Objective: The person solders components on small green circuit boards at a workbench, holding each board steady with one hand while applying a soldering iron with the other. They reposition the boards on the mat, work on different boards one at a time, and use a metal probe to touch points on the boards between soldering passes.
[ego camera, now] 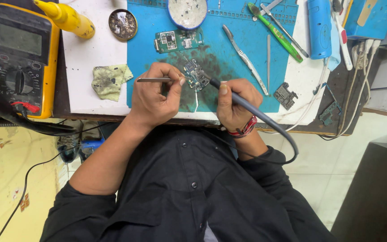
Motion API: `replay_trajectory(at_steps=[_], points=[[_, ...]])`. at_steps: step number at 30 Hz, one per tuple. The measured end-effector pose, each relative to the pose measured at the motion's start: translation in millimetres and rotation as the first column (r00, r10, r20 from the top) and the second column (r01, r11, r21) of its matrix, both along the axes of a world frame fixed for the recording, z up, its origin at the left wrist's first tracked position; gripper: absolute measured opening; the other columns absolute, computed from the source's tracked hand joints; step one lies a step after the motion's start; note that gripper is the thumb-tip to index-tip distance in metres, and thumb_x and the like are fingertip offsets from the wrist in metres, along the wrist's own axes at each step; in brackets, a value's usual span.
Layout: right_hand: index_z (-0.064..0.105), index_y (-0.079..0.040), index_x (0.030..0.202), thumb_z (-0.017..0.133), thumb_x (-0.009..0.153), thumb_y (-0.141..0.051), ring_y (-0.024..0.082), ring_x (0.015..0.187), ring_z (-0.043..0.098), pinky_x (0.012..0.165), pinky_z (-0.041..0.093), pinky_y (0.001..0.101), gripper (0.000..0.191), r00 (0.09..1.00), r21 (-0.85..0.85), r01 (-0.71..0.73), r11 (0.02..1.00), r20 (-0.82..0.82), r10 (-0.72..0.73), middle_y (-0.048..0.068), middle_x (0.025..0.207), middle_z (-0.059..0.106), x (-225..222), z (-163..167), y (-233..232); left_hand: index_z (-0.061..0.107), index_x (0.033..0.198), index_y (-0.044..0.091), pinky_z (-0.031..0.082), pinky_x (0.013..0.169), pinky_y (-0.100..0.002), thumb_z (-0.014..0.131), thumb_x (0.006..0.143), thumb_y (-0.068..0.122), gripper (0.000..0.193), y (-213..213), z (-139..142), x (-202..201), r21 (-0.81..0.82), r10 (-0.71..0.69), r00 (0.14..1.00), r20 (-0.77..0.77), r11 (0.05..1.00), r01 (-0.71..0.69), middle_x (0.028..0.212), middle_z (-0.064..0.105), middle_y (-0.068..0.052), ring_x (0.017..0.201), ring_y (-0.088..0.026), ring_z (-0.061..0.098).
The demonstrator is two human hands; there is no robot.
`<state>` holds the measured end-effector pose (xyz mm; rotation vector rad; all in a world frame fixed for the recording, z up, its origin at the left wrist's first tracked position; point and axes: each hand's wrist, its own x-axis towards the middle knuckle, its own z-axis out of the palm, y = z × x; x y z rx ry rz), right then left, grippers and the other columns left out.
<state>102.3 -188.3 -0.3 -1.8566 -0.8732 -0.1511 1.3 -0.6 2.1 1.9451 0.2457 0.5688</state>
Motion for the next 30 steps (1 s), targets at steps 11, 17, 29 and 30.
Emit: replay_trajectory(at_steps=[11, 17, 29, 30], points=[[0.062, 0.0, 0.127, 0.069, 0.106, -0.014, 0.033, 0.091, 0.073, 0.081, 0.057, 0.0392, 0.025, 0.982, -0.179, 0.029, 0.983, 0.188, 0.005, 0.019, 0.106, 0.074, -4.1, 9.1, 11.1, 0.052, 0.104, 0.005, 0.054, 0.061, -0.028, 0.073, 0.098, -0.001, 0.023, -0.8, 0.4, 0.4, 0.085, 0.036, 0.999, 0.01, 0.996, -0.037, 0.092, 0.073, -0.008, 0.069, -0.017, 0.07], [0.057, 0.0, 0.131, 0.064, 0.109, -0.012, 0.029, 0.093, 0.077, 0.083, 0.061, 0.0364, 0.025, 0.99, -0.127, -0.088, 0.988, 0.101, 0.102, 0.018, 0.113, 0.074, -22.6, 3.6, 6.1, 0.051, 0.104, 0.005, 0.054, 0.064, -0.029, 0.073, 0.1, -0.001, 0.023, -0.9, -0.4, -0.1, 0.131, 0.035, 0.998, 0.045, 0.991, -0.041, 0.099, 0.073, -0.009, 0.073, -0.018, 0.07], [0.063, 0.001, 0.11, 0.058, 0.109, -0.016, 0.013, 0.066, 0.063, 0.059, 0.048, 0.025, 0.018, 0.98, 0.069, -0.03, 0.997, -0.192, 0.042, 0.007, 0.076, 0.066, -9.0, -8.8, -10.0, 0.051, 0.105, 0.004, 0.053, 0.061, -0.027, 0.072, 0.1, -0.001, 0.022, -1.0, -2.3, -1.6, 0.013, 0.023, 0.999, 0.031, 1.0, -0.023, 0.097, 0.074, -0.008, 0.068, -0.014, 0.068], [0.064, 0.001, 0.105, 0.057, 0.108, -0.016, 0.012, 0.06, 0.06, 0.055, 0.045, 0.0253, 0.018, 0.979, 0.075, -0.026, 0.997, -0.198, 0.04, 0.005, 0.068, 0.062, -7.8, -8.3, -10.1, 0.051, 0.105, 0.004, 0.052, 0.06, -0.027, 0.072, 0.1, -0.001, 0.023, -1.0, -2.4, -1.7, 0.021, 0.023, 0.999, 0.025, 0.999, -0.024, 0.097, 0.074, -0.008, 0.067, -0.014, 0.068]])
